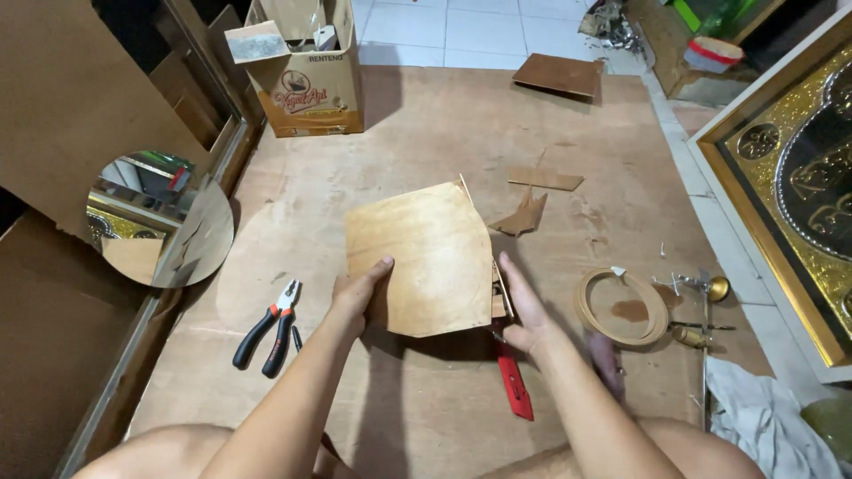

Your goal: Tracing a circular template onto a plywood sheet and cutting it out using a utility knife.

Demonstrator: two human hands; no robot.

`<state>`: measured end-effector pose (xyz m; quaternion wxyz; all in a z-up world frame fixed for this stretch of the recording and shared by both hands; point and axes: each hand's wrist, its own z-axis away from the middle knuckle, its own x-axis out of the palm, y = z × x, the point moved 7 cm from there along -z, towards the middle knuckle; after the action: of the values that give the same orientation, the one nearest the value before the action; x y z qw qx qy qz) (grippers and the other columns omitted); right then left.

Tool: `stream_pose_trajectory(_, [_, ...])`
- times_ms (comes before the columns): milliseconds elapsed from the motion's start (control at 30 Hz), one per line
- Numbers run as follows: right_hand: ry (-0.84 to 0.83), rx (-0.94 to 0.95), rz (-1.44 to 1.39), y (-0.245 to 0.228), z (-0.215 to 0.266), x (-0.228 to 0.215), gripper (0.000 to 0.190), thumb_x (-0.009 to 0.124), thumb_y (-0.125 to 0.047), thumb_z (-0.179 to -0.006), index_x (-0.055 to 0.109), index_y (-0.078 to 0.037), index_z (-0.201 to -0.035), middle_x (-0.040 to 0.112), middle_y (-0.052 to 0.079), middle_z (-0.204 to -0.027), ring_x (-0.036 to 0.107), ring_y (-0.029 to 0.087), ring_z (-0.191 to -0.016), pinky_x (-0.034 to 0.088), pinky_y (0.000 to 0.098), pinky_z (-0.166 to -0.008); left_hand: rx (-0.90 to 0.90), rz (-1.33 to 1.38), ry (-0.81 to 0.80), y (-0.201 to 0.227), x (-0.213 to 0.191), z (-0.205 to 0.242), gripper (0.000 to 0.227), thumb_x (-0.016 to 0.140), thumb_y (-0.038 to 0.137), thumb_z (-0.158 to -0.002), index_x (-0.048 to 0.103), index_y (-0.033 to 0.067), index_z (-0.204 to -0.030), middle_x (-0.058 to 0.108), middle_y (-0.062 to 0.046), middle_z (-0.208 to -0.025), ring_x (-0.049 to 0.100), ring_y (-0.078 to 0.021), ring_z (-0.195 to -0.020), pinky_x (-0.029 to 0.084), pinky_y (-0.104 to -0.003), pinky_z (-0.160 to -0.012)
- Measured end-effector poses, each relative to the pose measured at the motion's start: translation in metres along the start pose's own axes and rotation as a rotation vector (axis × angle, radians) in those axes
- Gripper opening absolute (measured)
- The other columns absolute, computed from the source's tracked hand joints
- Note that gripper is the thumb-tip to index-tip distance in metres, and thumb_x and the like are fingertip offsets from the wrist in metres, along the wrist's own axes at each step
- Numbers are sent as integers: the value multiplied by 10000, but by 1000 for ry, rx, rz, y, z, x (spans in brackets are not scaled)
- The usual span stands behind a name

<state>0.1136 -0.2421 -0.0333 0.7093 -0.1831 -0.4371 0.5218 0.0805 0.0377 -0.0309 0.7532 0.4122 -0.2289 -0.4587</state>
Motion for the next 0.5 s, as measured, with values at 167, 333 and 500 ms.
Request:
stream_pose_trajectory(167, [130,-277,395,-13,6,-8,647,753,-394,-1071,593,-157,-1651,695,225,-1541,665,355,-1396,554,565,-1140,59,-89,75,1,-19,-17,929,1007,464,-843,570,-13,-1510,645,-285,-1486,607,-503,-1441,566,-671,-1070])
stream_pose_trajectory(333, [518,-522,979,-18,-7,-43,564,708,-492,-1072,737,-144,-1515,777,157,-1430,677,339,-1408,544,519,-1172,95,-215,124,2,4,12,772,941,465,-915,601,55,-1473,683,-249,-1484,629,-458,-1450,577,-602,-1133])
stream_pose_trajectory(500, [434,-358,96,-14,-70,-107,402,500,-311,-1212,491,-146,-1578,649,205,-1517,692,595,-1254,582,797,-928,120,-295,259,5,-3,-1,885,903,537,-923,531,95,-1593,653,-248,-1553,573,-444,-1524,469,-594,-1268])
